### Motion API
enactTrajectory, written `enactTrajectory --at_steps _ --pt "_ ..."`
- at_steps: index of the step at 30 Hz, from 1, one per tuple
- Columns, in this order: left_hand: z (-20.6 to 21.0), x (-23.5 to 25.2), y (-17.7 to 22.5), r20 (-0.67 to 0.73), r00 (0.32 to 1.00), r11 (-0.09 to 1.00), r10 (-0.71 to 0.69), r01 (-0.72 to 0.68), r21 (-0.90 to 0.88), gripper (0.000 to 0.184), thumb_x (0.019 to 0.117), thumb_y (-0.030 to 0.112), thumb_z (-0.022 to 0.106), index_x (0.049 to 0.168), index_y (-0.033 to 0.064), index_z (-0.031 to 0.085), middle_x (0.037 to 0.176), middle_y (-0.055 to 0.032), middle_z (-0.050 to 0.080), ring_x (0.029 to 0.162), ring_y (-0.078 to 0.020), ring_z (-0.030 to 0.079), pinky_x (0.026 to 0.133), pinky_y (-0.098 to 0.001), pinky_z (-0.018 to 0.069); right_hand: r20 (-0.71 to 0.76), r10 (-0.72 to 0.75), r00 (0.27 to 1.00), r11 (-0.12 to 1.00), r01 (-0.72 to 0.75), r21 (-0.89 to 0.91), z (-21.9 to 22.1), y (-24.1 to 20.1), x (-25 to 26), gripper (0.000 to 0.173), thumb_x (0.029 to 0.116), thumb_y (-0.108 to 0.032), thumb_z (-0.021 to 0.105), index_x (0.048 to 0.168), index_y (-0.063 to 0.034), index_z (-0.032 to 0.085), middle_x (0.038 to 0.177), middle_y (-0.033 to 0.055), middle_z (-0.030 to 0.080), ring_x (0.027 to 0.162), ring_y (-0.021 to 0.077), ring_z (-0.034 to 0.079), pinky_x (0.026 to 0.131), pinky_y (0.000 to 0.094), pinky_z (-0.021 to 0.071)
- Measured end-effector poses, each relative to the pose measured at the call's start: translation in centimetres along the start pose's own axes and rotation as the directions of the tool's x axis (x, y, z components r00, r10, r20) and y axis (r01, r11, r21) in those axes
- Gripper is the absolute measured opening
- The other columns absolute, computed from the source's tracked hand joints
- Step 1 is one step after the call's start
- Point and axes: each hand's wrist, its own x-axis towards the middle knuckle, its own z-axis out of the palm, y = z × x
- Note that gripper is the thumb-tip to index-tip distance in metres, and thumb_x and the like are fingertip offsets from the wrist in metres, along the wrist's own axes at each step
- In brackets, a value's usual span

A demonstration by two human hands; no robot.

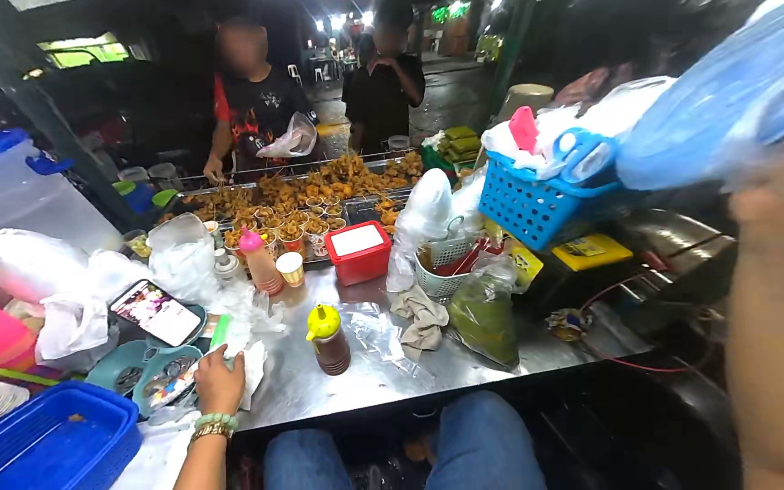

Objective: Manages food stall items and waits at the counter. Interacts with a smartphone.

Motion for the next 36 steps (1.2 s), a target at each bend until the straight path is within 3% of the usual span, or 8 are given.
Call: enactTrajectory --at_steps 7,10,13,16,20,27,32,36 --pt "-2.1 -2.8 6.3 -0.215 0.953 0.785 0.215 -0.299 -0.543 0.035 0.1050 0.017 0.048 0.125 -0.0079 0.061 0.115 -0.0158 0.066 0.094 -0.0179 0.065 0.081 -0.0331 0.0540 0.486 -0.556 0.674 0.760 0.650 -0.031 3.0 -4.7 -9.5 0.030 0.1061 -0.026 0.057 0.134 -0.0151 0.057 0.126 -0.0137 0.064 0.118 -0.0083 0.057 0.102 0.0178 0.0491" --pt "-5.6 -6.1 11.7 0.176 0.852 0.291 0.493 0.030 -0.956 0.062 0.1091 0.052 0.019 0.131 0.0103 0.059 0.108 -0.0033 0.076 0.088 -0.0160 0.075 0.068 -0.0300 0.0624 0.671 -0.667 0.322 0.631 0.723 0.280 5.6 -5.3 -12.6 0.018 0.1091 -0.023 0.047 0.116 -0.0090 0.057 0.106 0.0080 0.060 0.104 0.0136 0.060 0.093 0.0240 0.0502" --pt "-7.8 -7.8 14.0 0.284 0.540 0.012 0.793 0.452 -0.892 0.079 0.0869 0.078 0.049 0.133 0.0168 0.068 0.124 -0.0102 0.072 0.106 -0.0255 0.073 0.080 -0.0416 0.0627 0.674 -0.738 0.011 0.478 0.714 0.512 8.1 -6.2 -15.8 0.021 0.1092 -0.015 0.039 0.107 -0.0106 0.059 0.095 0.0092 0.066 0.087 0.0237 0.062 0.081 0.0341 0.0499" --pt "-8.8 -10.3 14.5 0.334 0.770 -0.058 0.543 0.432 -0.900 0.030 0.1032 0.034 0.055 0.112 0.0124 0.074 0.104 -0.0073 0.078 0.095 -0.0167 0.076 0.083 -0.0353 0.0636 0.672 -0.723 -0.163 0.391 0.705 0.592 8.8 -5.7 -18.3 0.021 0.1058 -0.008 0.046 0.105 -0.0132 0.066 0.095 0.0044 0.068 0.090 0.0211 0.064 0.086 0.0364 0.0503" --pt "-8.2 -11.3 14.8 0.322 0.946 0.216 0.041 0.306 -0.927 0.019 0.1067 0.005 0.043 0.115 0.0012 0.060 0.088 -0.0088 0.077 0.077 -0.0163 0.077 0.068 -0.0332 0.0655 0.714 -0.695 -0.085 0.459 0.711 0.532 8.3 -2.9 -18.2 0.024 0.1050 -0.009 0.050 0.111 -0.0158 0.072 0.105 0.0040 0.073 0.104 0.0222 0.066 0.100 0.0407 0.0482" --pt "-8.9 -11.6 11.9 -0.193 0.962 0.322 0.192 -0.247 -0.914 0.019 0.1039 0.001 0.047 0.113 0.0060 0.063 0.095 0.0052 0.077 0.088 -0.0065 0.075 0.081 -0.0277 0.0641 0.561 -0.452 0.694 0.857 0.512 0.058 3.4 -0.4 -11.6 0.019 0.1033 -0.019 0.060 0.116 -0.0113 0.071 0.113 0.0022 0.071 0.107 0.0111 0.066 0.095 0.0295 0.0552" --pt "-7.3 -15.1 14.4 -0.213 0.642 0.340 0.736 -0.623 -0.705 0.025 0.1014 0.006 0.052 0.117 -0.0063 0.066 0.111 -0.0056 0.073 0.106 0.0019 0.065 0.096 -0.0185 0.0527 0.812 -0.349 0.468 0.930 0.068 0.361 7.0 -3.3 -15.6 0.081 0.0848 -0.065 0.072 0.153 -0.0344 0.041 0.146 -0.0112 0.058 0.128 0.0108 0.059 0.106 0.0299 0.0509" --pt "-6.2 -15.6 14.7 -0.302 0.571 0.244 0.763 -0.688 -0.683 0.025 0.1039 0.006 0.048 0.119 -0.0094 0.062 0.111 -0.0115 0.072 0.108 -0.0017 0.065 0.098 -0.0190 0.0513 0.923 -0.232 0.307 0.923 -0.231 0.309 7.5 -3.1 -19.7 0.073 0.0894 -0.038 0.079 0.151 -0.0220 0.045 0.134 -0.0111 0.066 0.120 0.0034 0.063 0.103 0.0222 0.0542"
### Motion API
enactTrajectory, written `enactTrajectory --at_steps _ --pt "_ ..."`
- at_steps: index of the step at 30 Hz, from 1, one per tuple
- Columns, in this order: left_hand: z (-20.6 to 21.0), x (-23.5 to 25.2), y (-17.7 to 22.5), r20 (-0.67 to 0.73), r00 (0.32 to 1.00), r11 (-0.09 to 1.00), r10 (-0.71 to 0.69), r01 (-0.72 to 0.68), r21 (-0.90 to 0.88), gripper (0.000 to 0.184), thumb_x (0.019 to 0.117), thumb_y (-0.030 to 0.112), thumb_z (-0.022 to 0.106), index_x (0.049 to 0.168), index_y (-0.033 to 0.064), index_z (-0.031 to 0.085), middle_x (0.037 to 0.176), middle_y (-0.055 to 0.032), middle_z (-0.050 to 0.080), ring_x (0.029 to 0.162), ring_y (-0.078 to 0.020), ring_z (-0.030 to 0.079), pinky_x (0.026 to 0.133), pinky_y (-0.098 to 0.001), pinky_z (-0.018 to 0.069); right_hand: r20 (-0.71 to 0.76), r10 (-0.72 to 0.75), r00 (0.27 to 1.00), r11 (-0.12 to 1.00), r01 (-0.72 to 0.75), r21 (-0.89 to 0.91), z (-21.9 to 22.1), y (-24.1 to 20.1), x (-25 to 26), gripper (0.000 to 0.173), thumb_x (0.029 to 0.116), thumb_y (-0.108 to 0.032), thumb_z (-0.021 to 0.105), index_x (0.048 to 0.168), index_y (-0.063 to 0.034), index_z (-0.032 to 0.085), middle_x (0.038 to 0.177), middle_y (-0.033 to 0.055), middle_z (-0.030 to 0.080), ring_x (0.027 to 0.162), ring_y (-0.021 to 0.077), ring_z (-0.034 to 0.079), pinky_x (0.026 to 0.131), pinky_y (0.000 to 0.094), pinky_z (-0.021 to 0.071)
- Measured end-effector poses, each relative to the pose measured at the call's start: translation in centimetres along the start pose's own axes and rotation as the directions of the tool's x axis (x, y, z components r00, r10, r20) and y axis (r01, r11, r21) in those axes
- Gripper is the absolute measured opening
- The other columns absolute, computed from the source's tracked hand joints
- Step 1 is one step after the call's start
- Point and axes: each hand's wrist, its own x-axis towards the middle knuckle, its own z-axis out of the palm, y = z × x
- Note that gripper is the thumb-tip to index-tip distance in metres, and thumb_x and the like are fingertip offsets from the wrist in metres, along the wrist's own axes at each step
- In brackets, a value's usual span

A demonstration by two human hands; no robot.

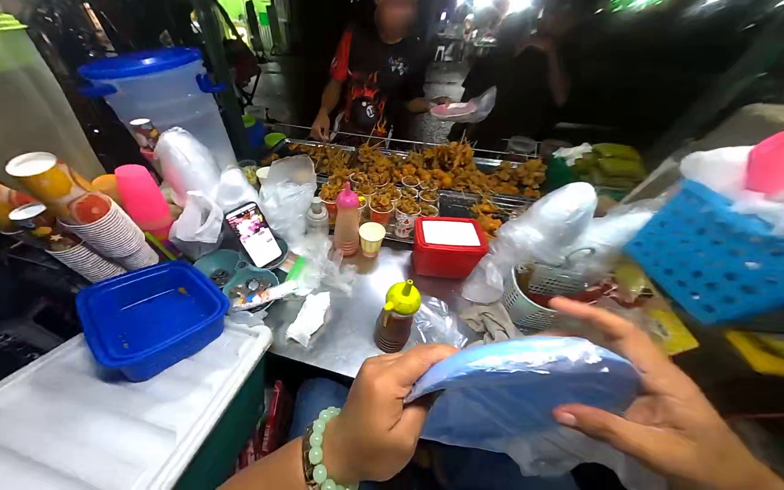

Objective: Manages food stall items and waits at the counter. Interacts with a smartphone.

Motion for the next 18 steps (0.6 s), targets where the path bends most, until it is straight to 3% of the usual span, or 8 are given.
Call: enactTrajectory --at_steps 4,6,9,11,13,15,17,18 --pt "-0.9 -0.6 -0.4 -0.105 0.987 0.986 -0.123 0.109 -0.124 0.023 0.1029 0.004 0.051 0.120 -0.0025 0.064 0.116 0.0023 0.072 0.110 0.0056 0.063 0.099 -0.0181 0.0520 0.052 0.165 0.985 0.985 -0.161 -0.064 -0.2 2.2 -2.8 0.022 0.0943 -0.033 0.074 0.111 -0.0184 0.071 0.101 -0.0172 0.074 0.096 -0.0111 0.066 0.087 0.0141 0.0568" --pt "-0.9 -0.8 -0.8 -0.052 0.978 0.956 -0.202 0.185 -0.227 0.025 0.1030 0.007 0.054 0.123 -0.0049 0.062 0.117 0.0010 0.071 0.109 0.0035 0.064 0.098 -0.0201 0.0533 0.069 0.230 0.971 0.966 -0.219 -0.137 -0.9 2.0 -3.3 0.021 0.0983 -0.029 0.069 0.095 -0.0088 0.073 0.088 -0.0102 0.075 0.086 -0.0119 0.065 0.080 0.0131 0.0563" --pt "-1.1 -2.1 -2.2 0.178 0.931 0.908 -0.320 0.355 -0.225 0.074 0.1010 0.047 0.059 0.146 -0.0086 0.039 0.138 -0.0130 0.061 0.116 -0.0072 0.063 0.093 -0.0263 0.0549 -0.055 0.313 0.948 0.906 -0.315 -0.282 -2.7 1.4 -2.4 0.020 0.0982 -0.022 0.063 0.094 -0.0055 0.073 0.087 -0.0097 0.074 0.083 -0.0132 0.064 0.078 0.0126 0.0556" --pt "-2.0 -3.8 -3.3 0.299 0.851 0.885 -0.432 0.463 -0.039 0.086 0.0966 0.063 0.056 0.149 -0.0041 0.042 0.142 -0.0168 0.056 0.115 -0.0134 0.062 0.091 -0.0318 0.0546 -0.172 0.376 0.910 0.842 -0.414 -0.346 -5.0 1.8 -1.1 0.022 0.0980 -0.023 0.061 0.103 -0.0049 0.072 0.093 -0.0075 0.074 0.085 -0.0100 0.065 0.079 0.0158 0.0570" --pt "-3.3 -5.8 -4.1 0.422 0.671 0.779 -0.610 0.604 0.167 0.069 0.0978 0.056 0.059 0.139 0.0008 0.057 0.129 -0.0184 0.065 0.109 -0.0266 0.067 0.093 -0.0477 0.0551 -0.308 0.463 0.831 0.714 -0.556 -0.426 -7.6 2.7 0.9 0.033 0.0985 -0.028 0.060 0.121 -0.0042 0.064 0.100 0.0044 0.071 0.086 0.0040 0.067 0.078 0.0298 0.0587" --pt "-4.1 -7.6 -5.5 0.503 0.363 0.582 -0.785 0.710 0.396 0.058 0.0997 0.048 0.061 0.135 0.0018 0.062 0.127 -0.0218 0.067 0.115 -0.0377 0.066 0.101 -0.0603 0.0500 -0.432 0.517 0.739 0.596 -0.673 -0.438 -10.3 3.9 3.2 0.042 0.1032 -0.025 0.058 0.139 -0.0037 0.054 0.114 0.0236 0.067 0.096 0.0307 0.067 0.084 0.0556 0.0540" --pt "-3.8 -10.2 -7.8 0.402 0.123 0.377 -0.907 0.659 0.651 0.063 0.0997 0.051 0.060 0.140 0.0027 0.059 0.142 -0.0235 0.058 0.133 -0.0425 0.055 0.111 -0.0629 0.0408 -0.534 0.496 0.685 0.535 -0.725 -0.434 -12.7 5.9 5.4 0.047 0.1051 -0.026 0.059 0.148 -0.0100 0.048 0.127 0.0316 0.061 0.109 0.0488 0.063 0.090 0.0718 0.0461" --pt "-3.3 -11.7 -9.1 0.311 0.066 0.288 -0.948 0.590 0.754 0.069 0.0993 0.055 0.059 0.145 0.0034 0.055 0.153 -0.0242 0.048 0.142 -0.0457 0.043 0.115 -0.0643 0.0349 -0.562 0.485 0.670 0.525 -0.737 -0.425 -13.6 7.0 6.5 0.049 0.1059 -0.027 0.057 0.151 -0.0127 0.046 0.134 0.0321 0.058 0.116 0.0525 0.059 0.093 0.0753 0.0429"
